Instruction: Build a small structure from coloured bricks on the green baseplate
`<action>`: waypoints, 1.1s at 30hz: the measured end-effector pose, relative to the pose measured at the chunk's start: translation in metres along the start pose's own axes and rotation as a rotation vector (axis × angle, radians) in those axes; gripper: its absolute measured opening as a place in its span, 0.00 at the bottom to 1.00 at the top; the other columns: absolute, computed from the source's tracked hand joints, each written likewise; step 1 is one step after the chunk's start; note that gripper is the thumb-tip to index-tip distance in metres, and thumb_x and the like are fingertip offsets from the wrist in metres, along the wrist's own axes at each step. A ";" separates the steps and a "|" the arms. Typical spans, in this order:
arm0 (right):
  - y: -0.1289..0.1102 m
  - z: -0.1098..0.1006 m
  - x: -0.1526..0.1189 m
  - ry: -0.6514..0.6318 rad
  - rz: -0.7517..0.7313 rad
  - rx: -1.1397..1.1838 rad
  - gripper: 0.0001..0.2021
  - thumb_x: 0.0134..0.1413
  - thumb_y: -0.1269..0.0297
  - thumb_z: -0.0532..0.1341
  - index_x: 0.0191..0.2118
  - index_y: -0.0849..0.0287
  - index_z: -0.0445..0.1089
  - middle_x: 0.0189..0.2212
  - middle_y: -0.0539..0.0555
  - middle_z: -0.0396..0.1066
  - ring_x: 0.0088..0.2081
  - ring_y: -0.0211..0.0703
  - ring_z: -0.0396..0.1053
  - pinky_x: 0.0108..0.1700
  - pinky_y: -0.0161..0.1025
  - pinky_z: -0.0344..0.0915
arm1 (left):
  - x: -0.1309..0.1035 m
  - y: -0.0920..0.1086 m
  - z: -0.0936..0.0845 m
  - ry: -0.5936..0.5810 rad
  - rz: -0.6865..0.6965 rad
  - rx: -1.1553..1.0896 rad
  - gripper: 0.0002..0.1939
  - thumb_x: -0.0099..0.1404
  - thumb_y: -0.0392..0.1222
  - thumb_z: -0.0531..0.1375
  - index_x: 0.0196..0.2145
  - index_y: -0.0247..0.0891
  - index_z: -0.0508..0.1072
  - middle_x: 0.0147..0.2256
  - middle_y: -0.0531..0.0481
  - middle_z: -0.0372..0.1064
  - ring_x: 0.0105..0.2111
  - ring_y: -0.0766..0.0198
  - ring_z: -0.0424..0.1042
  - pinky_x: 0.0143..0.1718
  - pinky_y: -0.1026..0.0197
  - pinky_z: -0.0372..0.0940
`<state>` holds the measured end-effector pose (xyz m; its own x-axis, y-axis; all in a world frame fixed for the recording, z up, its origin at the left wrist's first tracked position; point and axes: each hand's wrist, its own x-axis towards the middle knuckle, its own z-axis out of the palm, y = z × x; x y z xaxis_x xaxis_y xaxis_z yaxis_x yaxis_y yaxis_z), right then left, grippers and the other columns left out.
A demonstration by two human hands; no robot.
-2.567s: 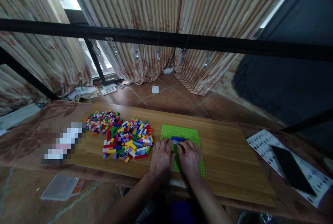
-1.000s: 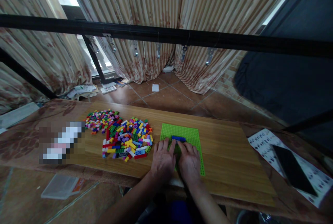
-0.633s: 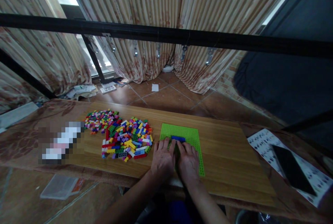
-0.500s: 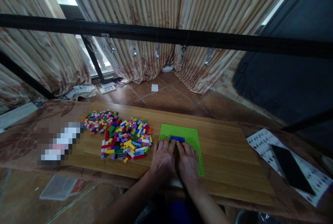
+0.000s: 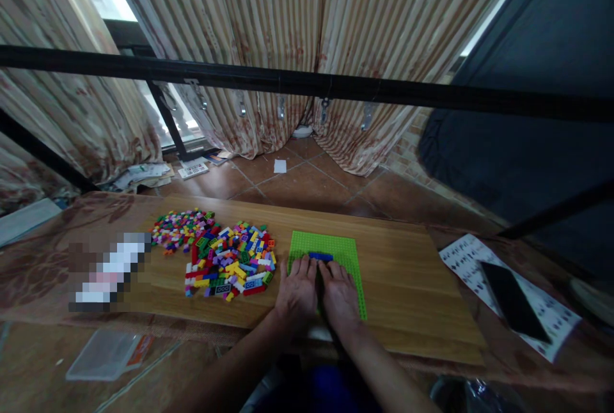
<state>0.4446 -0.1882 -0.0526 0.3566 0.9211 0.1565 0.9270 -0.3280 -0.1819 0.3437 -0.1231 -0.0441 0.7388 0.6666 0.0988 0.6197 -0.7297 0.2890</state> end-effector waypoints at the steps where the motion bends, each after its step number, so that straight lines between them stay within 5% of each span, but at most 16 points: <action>1: 0.000 0.000 -0.001 0.008 -0.001 0.010 0.21 0.57 0.74 0.51 0.55 0.60 0.65 0.44 0.60 0.69 0.47 0.50 0.65 0.48 0.44 0.59 | 0.000 0.001 0.000 0.000 0.001 0.004 0.26 0.62 0.37 0.52 0.58 0.33 0.63 0.57 0.37 0.61 0.55 0.46 0.60 0.58 0.35 0.47; 17: 0.018 0.005 -0.026 0.261 0.119 0.386 0.22 0.54 0.77 0.46 0.51 0.63 0.68 0.44 0.60 0.70 0.47 0.46 0.66 0.51 0.44 0.64 | -0.006 0.001 -0.017 0.061 -0.007 -0.051 0.26 0.62 0.39 0.54 0.58 0.33 0.59 0.56 0.38 0.61 0.54 0.49 0.61 0.55 0.45 0.57; 25: 0.001 0.009 -0.061 0.255 0.053 0.446 0.16 0.59 0.71 0.48 0.46 0.59 0.71 0.41 0.58 0.71 0.46 0.47 0.67 0.48 0.46 0.65 | -0.072 -0.019 -0.009 0.242 0.153 -0.197 0.19 0.63 0.34 0.53 0.52 0.35 0.66 0.49 0.40 0.68 0.49 0.54 0.66 0.51 0.49 0.64; 33: -0.036 0.002 -0.053 0.151 -0.092 0.385 0.15 0.60 0.72 0.50 0.46 0.57 0.70 0.42 0.56 0.71 0.46 0.45 0.67 0.48 0.44 0.63 | -0.106 -0.069 -0.013 0.352 0.025 -0.197 0.14 0.67 0.34 0.51 0.48 0.38 0.69 0.46 0.43 0.70 0.48 0.57 0.67 0.51 0.50 0.66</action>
<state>0.3924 -0.2246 -0.0564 0.3137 0.8923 0.3248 0.8551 -0.1167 -0.5051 0.2189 -0.1417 -0.0617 0.5959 0.6853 0.4186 0.5146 -0.7261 0.4561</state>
